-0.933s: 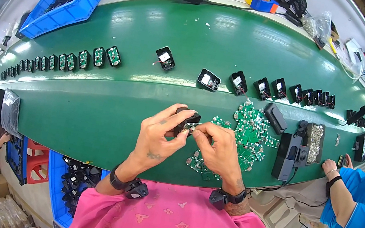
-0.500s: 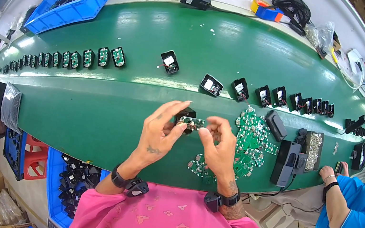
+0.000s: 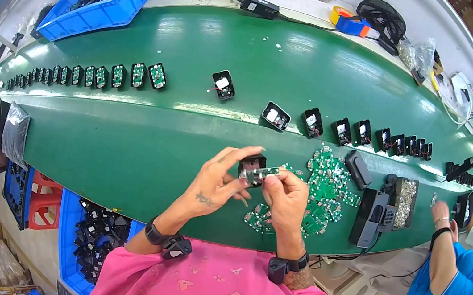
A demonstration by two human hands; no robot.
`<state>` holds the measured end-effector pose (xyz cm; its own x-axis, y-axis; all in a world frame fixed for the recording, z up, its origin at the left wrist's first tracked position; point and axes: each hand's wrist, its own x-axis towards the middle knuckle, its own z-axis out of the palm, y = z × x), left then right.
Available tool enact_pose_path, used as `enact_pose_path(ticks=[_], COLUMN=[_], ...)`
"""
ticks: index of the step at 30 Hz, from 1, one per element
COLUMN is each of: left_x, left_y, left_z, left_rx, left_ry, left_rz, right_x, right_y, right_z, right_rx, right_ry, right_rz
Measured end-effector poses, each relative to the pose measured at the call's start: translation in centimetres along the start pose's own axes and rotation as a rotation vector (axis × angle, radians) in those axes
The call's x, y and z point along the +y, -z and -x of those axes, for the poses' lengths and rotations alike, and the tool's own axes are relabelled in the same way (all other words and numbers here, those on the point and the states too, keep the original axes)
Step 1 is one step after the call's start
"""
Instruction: The person picks up a black plastic housing and a circuit board, fits the board into the housing, and presses them together by hand. They then place the assembled unit onto the green conveyor belt and repeat the process.
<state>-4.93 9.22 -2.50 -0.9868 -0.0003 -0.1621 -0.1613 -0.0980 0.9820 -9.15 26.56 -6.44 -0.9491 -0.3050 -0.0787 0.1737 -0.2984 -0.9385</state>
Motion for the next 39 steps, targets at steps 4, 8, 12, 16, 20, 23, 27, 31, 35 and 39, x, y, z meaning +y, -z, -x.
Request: enact_pose_path(ticks=[4, 8, 12, 16, 20, 23, 27, 31, 35, 39], left_x=[-1.3, -1.7, -3.4, -3.3, -3.1, -3.9, -3.6, -2.4, -2.1, -2.7], left_y=[-0.4, -1.4, -2.2, -2.5, -3.0, -2.9, -3.0, -2.5, -2.1, -2.6], left_z=[-0.3, -0.8, -1.8, -2.0, -1.3, -1.3, -1.3, -1.1, -0.8, -1.1], left_rx=[-0.036, 0.047, 0.161, 0.243, 0.232, 0.253, 0.279, 0.146, 0.055, 0.166], left_ry=[-0.126, -0.222, -0.413, -0.482, -0.308, -0.366, -0.497, -0.319, -0.116, -0.055], left_rz=[-0.172, -0.322, -0.354, -0.455, -0.364, -0.425, -0.549, -0.315, -0.033, 0.049], right_x=[-1.1, -2.6, -3.3, -3.8, -3.5, -3.5, -3.4, -2.6, -2.6, -1.3], right_y=[1.5, 1.1, 0.1, 0.0, 0.2, 0.1, 0.2, 0.8, 0.6, 0.0], right_z=[-0.5, -1.0, -0.8, -0.2, 0.1, 0.1, 0.0, -0.3, -0.4, -0.6], right_rx=[-0.061, -0.128, -0.085, -0.111, -0.139, -0.069, -0.013, 0.038, 0.069, 0.088], right_ry=[-0.147, -0.191, -0.001, 0.046, 0.054, 0.043, 0.019, 0.066, 0.129, 0.190], right_rz=[0.059, 0.288, 0.547, 0.593, 0.550, 0.645, 0.654, 0.631, 0.732, 0.710])
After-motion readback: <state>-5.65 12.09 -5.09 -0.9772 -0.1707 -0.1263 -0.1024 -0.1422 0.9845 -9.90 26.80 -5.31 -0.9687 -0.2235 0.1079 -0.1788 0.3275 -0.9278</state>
